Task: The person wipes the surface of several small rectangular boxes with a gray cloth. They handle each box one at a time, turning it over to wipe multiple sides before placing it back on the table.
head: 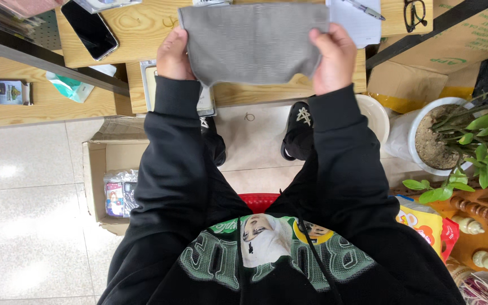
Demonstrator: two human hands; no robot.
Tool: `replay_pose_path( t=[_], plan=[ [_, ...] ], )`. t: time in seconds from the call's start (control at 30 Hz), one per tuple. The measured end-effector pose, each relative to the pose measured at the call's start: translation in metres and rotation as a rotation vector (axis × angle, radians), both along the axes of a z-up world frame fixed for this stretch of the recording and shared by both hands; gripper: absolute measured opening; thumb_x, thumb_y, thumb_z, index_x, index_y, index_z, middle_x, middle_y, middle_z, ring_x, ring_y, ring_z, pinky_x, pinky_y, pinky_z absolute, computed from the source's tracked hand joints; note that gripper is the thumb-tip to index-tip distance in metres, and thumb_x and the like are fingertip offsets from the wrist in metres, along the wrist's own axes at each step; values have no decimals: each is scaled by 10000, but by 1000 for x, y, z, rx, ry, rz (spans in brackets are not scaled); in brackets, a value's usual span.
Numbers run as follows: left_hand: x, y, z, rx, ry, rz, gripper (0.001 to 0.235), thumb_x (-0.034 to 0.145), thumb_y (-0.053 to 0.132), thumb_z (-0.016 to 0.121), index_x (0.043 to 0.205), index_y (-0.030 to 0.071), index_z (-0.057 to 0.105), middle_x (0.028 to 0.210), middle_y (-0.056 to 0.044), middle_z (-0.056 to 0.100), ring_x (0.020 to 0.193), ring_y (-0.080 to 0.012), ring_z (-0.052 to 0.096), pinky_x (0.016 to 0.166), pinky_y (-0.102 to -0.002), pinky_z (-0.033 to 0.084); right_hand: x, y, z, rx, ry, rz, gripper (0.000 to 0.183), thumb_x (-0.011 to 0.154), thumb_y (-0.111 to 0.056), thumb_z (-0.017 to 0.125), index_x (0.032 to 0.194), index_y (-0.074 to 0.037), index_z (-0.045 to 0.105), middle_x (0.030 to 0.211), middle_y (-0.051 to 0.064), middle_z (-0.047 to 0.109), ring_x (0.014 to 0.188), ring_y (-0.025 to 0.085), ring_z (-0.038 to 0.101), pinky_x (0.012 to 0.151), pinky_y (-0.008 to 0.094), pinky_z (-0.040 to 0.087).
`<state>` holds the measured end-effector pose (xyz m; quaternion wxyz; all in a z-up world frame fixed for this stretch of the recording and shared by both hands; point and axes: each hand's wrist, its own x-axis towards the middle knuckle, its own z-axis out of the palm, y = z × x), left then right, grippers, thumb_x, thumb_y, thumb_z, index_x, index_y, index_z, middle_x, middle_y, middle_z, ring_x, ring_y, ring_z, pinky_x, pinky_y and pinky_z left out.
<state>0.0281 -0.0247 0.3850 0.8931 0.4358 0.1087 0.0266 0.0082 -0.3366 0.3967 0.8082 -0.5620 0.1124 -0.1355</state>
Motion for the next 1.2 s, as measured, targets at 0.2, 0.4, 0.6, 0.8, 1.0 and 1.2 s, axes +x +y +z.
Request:
replay_pose_path(
  t=[0.2, 0.4, 0.6, 0.8, 1.0, 1.2],
  plan=[
    [1, 2, -3, 115, 214, -106, 248, 849, 89, 671, 1093, 75, 712, 897, -92, 699, 670, -239, 663, 499, -359, 562, 0, -16, 13, -27, -140, 84, 160, 910, -108, 761, 1008, 13, 729, 961, 99, 746, 904, 188, 672, 834, 331, 562],
    [-18, -7, 21, 1199, 96, 18, 160, 845, 311, 775, 937, 250, 659, 697, 77, 707, 615, -77, 643, 630, -288, 549, -19, -28, 40, -536, -94, 284, 66, 907, -81, 776, 945, -65, 725, 874, -8, 663, 826, 102, 577, 760, 266, 490],
    [-47, -70, 33, 818, -714, -577, 697, 910, 312, 850, 1438, 32, 492, 1332, -177, 630, 1240, -309, 648, 1129, -447, 527, -38, 24, 76, -738, -90, 798, 67, 955, -51, 762, 1016, -49, 788, 918, 53, 756, 804, 97, 637, 754, 252, 501],
    [-37, -72, 4, 540, -517, -545, 170, 934, 16, 804, 892, 103, 665, 797, -26, 691, 619, -64, 617, 592, -224, 578, -31, 5, 67, -929, 219, 926, 290, 838, -165, 828, 1105, -111, 729, 1040, -1, 763, 915, 116, 682, 802, 276, 498],
    [-19, -41, 5, 577, -491, -184, 178, 899, -28, 816, 910, 99, 692, 863, -33, 731, 722, -87, 650, 698, -238, 576, -35, 10, 83, -920, 290, 758, 345, 887, -238, 829, 662, -137, 587, 630, -55, 432, 604, 83, 395, 579, 267, 299],
    [-50, -70, 48, 1176, -627, 383, 123, 904, 152, 721, 989, 133, 634, 894, -30, 565, 809, -197, 566, 670, -329, 466, -37, 35, 53, -673, -68, 496, 535, 908, -72, 820, 636, -170, 370, 631, -81, 337, 626, 58, 325, 602, 265, 267]
  ],
)
